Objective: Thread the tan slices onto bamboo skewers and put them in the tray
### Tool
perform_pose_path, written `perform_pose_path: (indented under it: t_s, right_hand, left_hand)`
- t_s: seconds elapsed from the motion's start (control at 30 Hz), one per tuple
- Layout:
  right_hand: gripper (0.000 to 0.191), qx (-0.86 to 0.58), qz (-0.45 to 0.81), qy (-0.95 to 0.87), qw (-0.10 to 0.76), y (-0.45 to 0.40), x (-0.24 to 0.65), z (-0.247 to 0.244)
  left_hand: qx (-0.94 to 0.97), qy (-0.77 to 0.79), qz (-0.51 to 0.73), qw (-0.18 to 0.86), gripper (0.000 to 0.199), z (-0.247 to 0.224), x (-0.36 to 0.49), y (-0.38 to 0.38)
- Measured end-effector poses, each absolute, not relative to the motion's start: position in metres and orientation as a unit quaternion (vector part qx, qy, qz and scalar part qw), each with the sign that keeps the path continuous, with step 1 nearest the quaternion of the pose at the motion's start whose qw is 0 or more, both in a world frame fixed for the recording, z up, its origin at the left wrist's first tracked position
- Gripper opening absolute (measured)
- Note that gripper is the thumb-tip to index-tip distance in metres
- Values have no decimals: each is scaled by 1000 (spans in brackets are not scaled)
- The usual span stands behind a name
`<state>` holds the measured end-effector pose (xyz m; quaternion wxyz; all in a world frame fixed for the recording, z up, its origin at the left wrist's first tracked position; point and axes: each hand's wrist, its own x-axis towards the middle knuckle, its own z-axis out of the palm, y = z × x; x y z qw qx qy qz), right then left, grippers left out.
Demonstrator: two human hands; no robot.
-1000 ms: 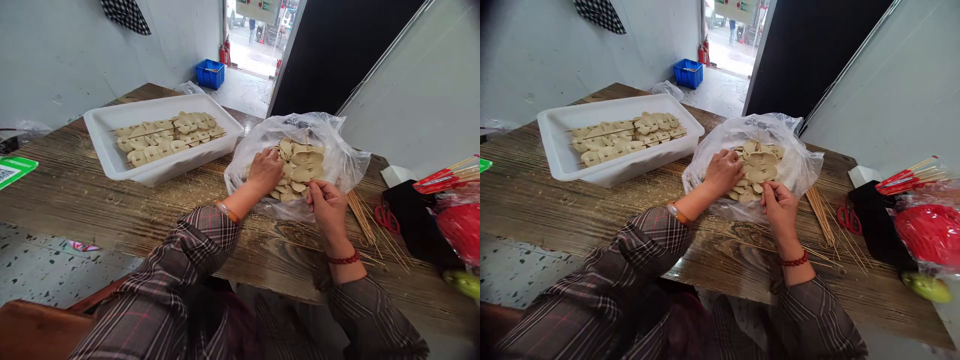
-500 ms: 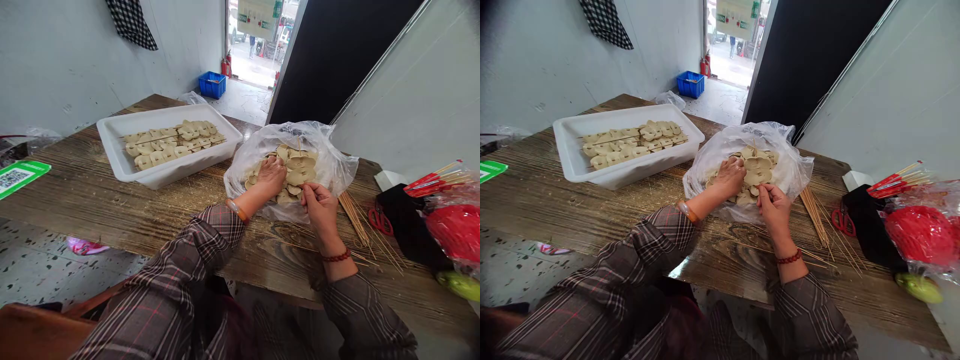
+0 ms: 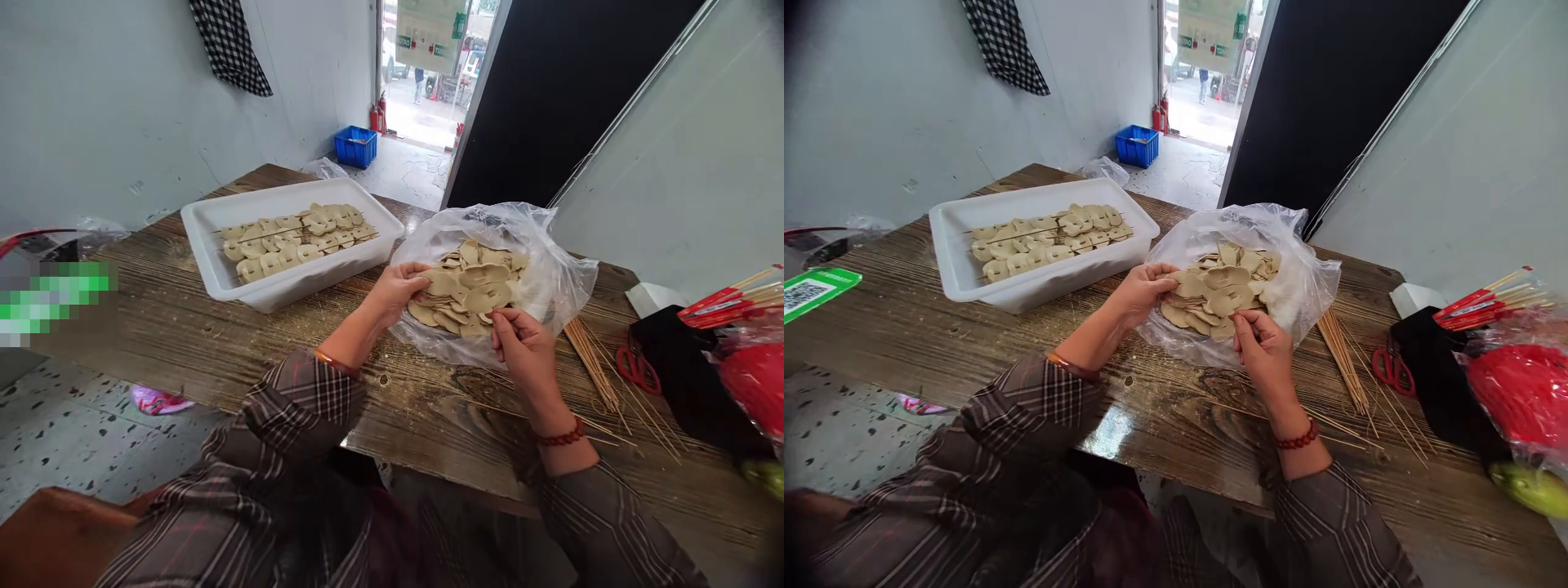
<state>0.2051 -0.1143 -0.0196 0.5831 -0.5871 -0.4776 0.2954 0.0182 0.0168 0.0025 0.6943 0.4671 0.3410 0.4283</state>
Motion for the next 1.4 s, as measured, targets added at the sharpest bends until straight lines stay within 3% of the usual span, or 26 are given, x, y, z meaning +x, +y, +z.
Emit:
perform_pose_path:
  t_s: [0.17, 0.4, 1.2, 1.4]
  right_hand:
    - [28, -595, 311, -520, 529, -117, 201, -17]
    - [29, -611, 315, -587, 428, -123, 191, -20]
    - [29, -627, 268, -610, 404, -121, 190, -21]
    - [30, -632, 251, -616, 398, -121, 189, -20]
  left_hand:
    - [369, 315, 443, 754, 16, -2, 9, 19]
    - [375, 323, 535, 685, 11, 2, -3, 25]
    - [448, 326, 554, 622, 13, 8, -1, 18]
    - [503, 362, 566, 544, 14, 3, 4, 19]
